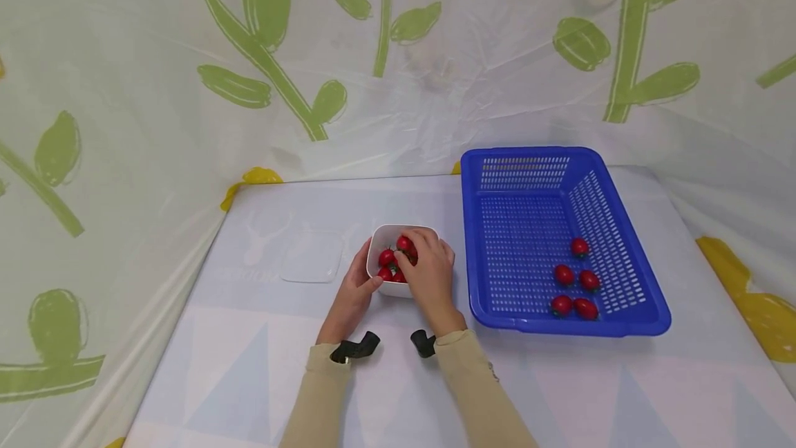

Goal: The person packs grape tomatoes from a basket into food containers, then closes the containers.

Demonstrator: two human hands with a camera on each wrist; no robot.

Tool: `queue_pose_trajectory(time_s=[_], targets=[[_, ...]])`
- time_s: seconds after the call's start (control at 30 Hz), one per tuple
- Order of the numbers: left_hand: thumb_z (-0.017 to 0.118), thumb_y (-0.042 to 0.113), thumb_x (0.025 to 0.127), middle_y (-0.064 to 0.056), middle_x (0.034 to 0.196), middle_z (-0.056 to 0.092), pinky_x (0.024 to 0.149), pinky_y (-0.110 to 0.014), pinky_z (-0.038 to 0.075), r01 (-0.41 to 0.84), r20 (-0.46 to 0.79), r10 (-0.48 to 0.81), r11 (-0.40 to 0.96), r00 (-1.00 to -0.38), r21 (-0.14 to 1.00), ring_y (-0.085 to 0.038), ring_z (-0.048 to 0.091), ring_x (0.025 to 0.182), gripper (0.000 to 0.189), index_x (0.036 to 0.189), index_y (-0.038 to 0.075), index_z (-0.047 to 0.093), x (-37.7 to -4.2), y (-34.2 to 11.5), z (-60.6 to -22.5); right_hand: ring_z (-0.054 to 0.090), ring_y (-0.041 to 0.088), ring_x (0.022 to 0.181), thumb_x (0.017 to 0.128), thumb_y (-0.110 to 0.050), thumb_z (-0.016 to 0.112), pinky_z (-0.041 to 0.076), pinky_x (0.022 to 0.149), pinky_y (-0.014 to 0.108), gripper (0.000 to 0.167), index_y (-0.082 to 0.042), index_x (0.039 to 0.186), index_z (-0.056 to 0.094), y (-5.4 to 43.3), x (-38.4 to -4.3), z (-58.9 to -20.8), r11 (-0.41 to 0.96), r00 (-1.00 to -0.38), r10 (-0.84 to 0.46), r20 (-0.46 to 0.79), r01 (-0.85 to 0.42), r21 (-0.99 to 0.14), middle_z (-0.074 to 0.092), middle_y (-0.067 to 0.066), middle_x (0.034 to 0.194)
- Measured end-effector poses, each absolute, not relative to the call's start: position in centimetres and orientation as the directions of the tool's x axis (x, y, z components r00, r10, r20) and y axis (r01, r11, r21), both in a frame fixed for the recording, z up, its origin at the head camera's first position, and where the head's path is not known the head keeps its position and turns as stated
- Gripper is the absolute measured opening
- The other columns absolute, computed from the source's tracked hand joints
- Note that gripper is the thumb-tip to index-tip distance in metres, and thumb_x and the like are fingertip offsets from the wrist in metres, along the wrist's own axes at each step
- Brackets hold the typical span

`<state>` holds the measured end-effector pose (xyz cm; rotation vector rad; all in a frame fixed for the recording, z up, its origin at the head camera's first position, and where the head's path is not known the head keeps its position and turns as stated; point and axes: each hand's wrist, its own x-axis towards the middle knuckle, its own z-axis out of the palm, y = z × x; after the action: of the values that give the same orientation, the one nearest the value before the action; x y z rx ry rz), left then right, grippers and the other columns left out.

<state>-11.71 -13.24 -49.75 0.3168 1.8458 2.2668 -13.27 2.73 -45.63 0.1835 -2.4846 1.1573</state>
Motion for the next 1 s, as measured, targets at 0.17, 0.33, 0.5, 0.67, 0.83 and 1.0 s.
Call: queue_pose_trajectory(time_s=[0.17,0.33,0.5,0.67,0.83,1.0], targets=[[0.053,0.004,0.087,0.011,0.145,0.02,0.101,-0.034,0.028,-0.004,0.049,0.286,-0.183,-0.957,0.983,-0.012,0.014,0.134,0.068,0.141,0.031,0.022,-12.2,-13.3,-50.7,0.05,0.018,0.107,0.076,-0.015,0.07,0.026,0.097,0.049,0.035,-0.014,0.11,0.062,2.9,-13.3,-45.9,0.686,-0.903,0.041,0.428,-0.286,-0.669,0.056,0.002,0.113],[0.056,0.01,0.086,0.013,0.144,0.021,0.1,-0.032,0.03,0.0,0.043,0.269,-0.159,-0.962,0.987,-0.009,0.017,0.132,0.067,0.139,0.035,0.024,-12.4,-13.2,-51.5,0.05,0.019,0.108,0.075,-0.01,0.07,0.026,0.097,0.051,0.038,-0.013,0.111,0.061,3.0,-13.3,-46.0,0.69,-0.893,0.04,0.449,-0.3,-0.659,0.055,0.002,0.116],[0.056,0.009,0.086,0.014,0.144,0.022,0.1,-0.032,0.031,0.002,0.045,0.264,-0.161,-0.963,0.987,-0.011,0.018,0.132,0.068,0.14,0.034,0.023,-12.4,-13.2,-51.5,0.055,0.019,0.099,0.075,-0.005,0.067,0.026,0.097,0.051,0.043,-0.013,0.116,0.059,2.9,-13.3,-46.0,0.691,-0.889,0.036,0.457,-0.308,-0.654,0.053,0.003,0.12],[0.053,0.004,0.086,0.012,0.144,0.021,0.102,-0.034,0.028,0.001,0.052,0.264,-0.189,-0.963,0.982,-0.012,0.016,0.133,0.068,0.141,0.031,0.023,-12.4,-13.3,-51.4,0.056,0.018,0.089,0.075,-0.002,0.065,0.026,0.098,0.049,0.044,-0.014,0.116,0.057,2.9,-13.2,-46.0,0.682,-0.893,0.035,0.448,-0.306,-0.664,0.052,0.004,0.118],[0.052,0.004,0.086,0.011,0.145,0.021,0.101,-0.034,0.029,0.0,0.05,0.266,-0.184,-0.963,0.983,-0.013,0.016,0.133,0.067,0.141,0.03,0.023,-12.3,-13.2,-51.5,0.055,0.019,0.092,0.077,-0.005,0.064,0.025,0.099,0.048,0.042,-0.014,0.117,0.057,2.9,-13.1,-45.7,0.659,-0.921,0.039,0.389,-0.269,-0.702,0.051,0.004,0.118],[0.054,0.009,0.087,0.013,0.144,0.02,0.101,-0.034,0.03,-0.016,0.026,0.257,-0.162,-0.966,0.987,-0.01,0.015,0.133,0.067,0.14,0.034,0.023,-12.1,-13.4,-51.5,0.049,0.024,0.104,0.081,-0.013,0.061,0.03,0.094,0.052,0.036,-0.015,0.117,0.057,3.0,-12.9,-44.9,0.6,-0.943,0.046,0.33,-0.238,-0.764,0.049,0.006,0.119]])
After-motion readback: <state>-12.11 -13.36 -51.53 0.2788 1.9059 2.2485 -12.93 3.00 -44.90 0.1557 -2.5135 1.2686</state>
